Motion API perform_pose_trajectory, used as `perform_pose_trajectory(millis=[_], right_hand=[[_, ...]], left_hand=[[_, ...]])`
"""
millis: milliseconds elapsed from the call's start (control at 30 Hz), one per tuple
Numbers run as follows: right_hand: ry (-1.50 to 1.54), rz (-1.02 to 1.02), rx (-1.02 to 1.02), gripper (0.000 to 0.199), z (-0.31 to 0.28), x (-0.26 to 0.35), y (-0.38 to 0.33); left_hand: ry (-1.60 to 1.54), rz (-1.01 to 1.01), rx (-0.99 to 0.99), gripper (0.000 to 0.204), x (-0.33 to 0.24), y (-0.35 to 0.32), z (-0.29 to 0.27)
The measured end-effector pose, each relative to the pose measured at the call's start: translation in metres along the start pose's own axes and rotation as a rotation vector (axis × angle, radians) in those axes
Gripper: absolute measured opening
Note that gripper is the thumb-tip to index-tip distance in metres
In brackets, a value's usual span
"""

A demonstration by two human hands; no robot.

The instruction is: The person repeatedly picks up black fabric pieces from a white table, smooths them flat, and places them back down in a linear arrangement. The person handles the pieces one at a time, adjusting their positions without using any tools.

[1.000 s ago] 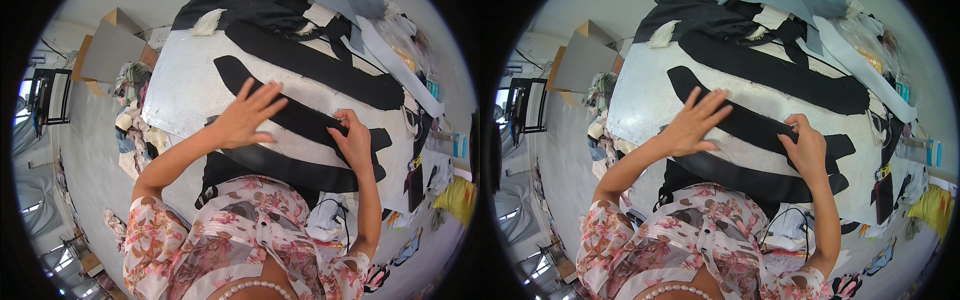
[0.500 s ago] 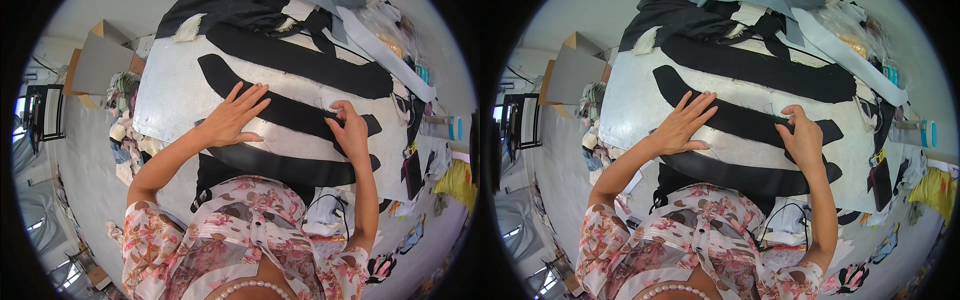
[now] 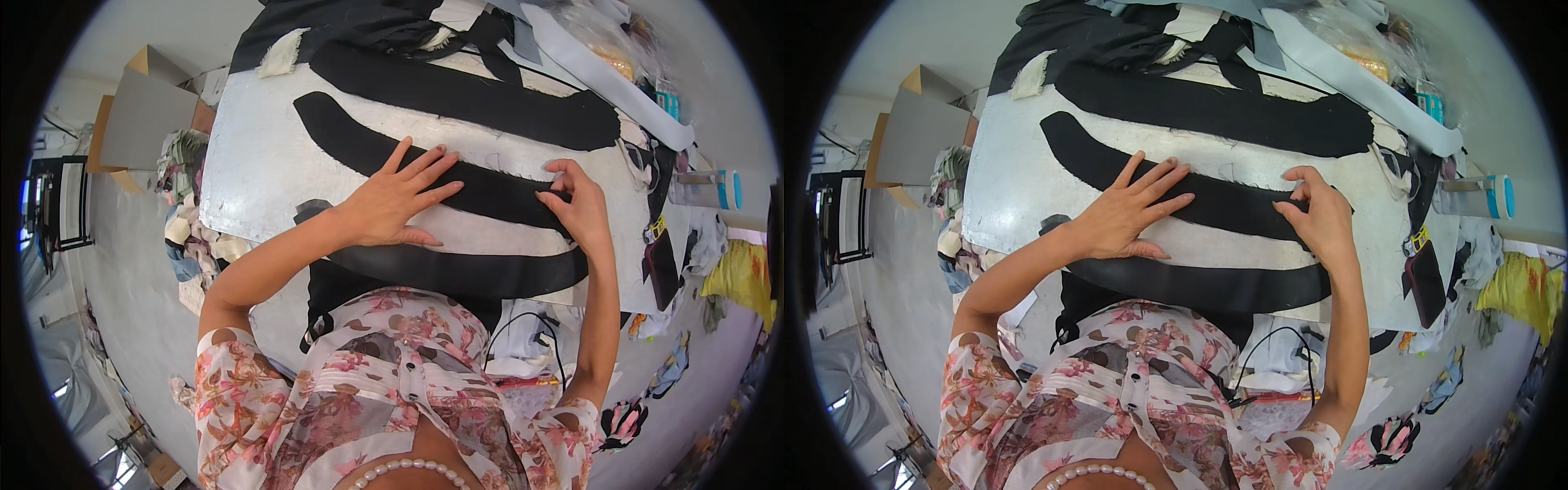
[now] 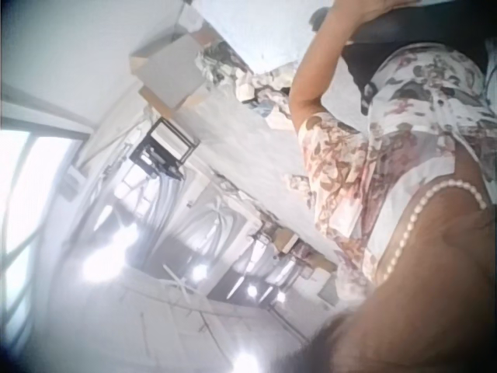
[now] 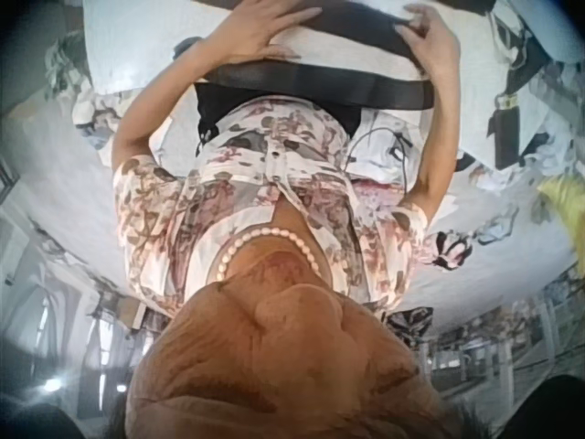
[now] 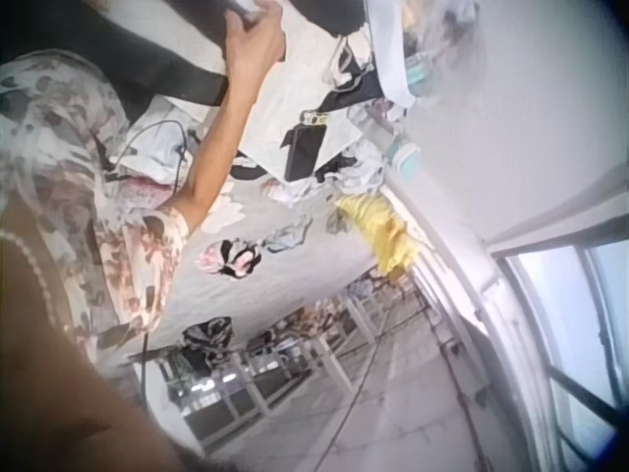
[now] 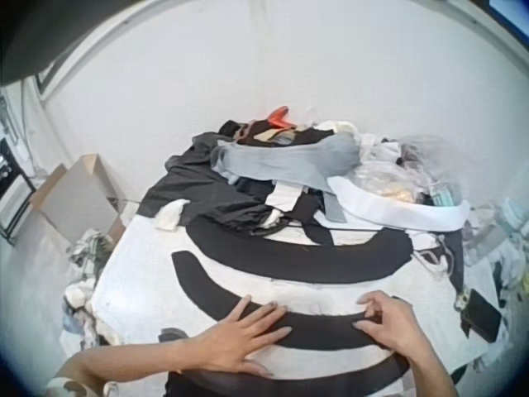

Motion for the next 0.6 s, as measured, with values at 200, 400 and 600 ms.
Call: perform_pose_trajectory(millis=[200,400,600], right_hand=[[-0.088,-0.056,-0.076,0.041,0.003,-0.001,-0.001],[-0.007,-0.02,-0.045,0.039,-0.01,-0.015,-0.002],[0.026,0.006,-0.081,0.038,-0.013,-0.026,0.0]], left_hand=[[-0.036,0.113,-0.12,0.09,-0.029,0.034,-0.003],[-0.075,0.165,-0.131,0.087,-0.031,0.043,0.005],[-0.003,0.175,-0.161,0.089,-0.044,0.069,-0.007]])
Point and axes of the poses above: each hand's wrist, its own y-axis towards the middle knuckle, its own z-axis out of the palm, x = y × z, the point moved 6 cm from there along y, towards the middle knuckle, and after that the axes turned 1 degree about y, right-handed, at the moved point
